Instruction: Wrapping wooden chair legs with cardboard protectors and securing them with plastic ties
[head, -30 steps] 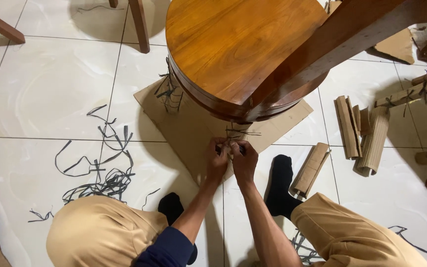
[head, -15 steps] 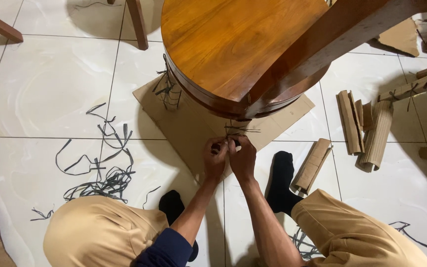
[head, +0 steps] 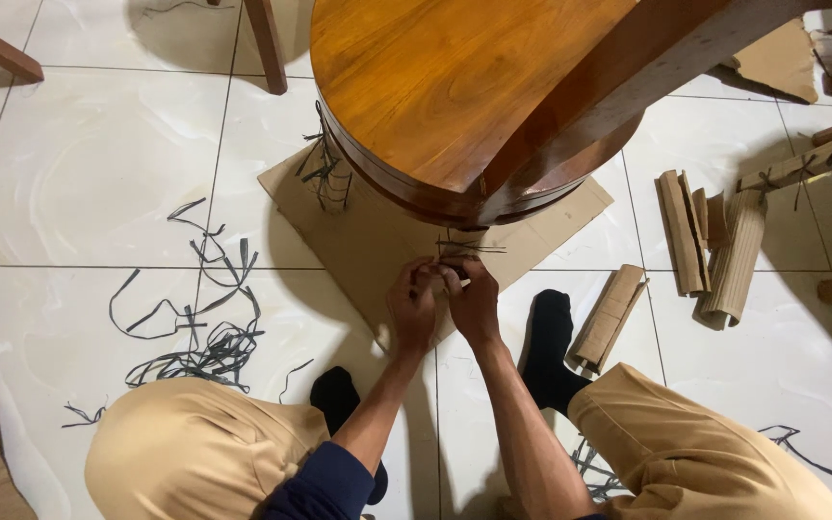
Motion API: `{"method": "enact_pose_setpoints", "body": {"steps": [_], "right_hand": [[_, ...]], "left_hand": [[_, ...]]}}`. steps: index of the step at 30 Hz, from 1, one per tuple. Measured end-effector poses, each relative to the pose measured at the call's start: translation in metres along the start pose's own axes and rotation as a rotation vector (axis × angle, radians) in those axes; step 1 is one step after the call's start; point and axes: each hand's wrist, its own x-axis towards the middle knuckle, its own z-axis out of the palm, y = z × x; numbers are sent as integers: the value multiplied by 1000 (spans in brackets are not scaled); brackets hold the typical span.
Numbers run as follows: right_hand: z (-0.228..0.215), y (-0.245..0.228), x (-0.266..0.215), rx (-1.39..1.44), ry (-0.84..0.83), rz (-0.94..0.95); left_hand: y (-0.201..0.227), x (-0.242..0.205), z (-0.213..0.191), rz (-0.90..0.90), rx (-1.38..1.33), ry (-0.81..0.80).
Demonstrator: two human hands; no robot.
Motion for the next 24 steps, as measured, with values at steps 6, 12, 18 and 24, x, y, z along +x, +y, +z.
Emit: {"method": "enact_pose_setpoints", "body": {"steps": [6,12,18,24], "right_hand": [[2,8,5,86,0,96],[0,0,7,84,7,101],[6,8,3,78,40,184],[12,41,9,210,271,202]], "left_hand": [[-20,0,3,79,22,24],[-8,5,2,54,18,-11],[-29,11,4,21,122,-29],[-98,23,7,-37,133,-61]]}}
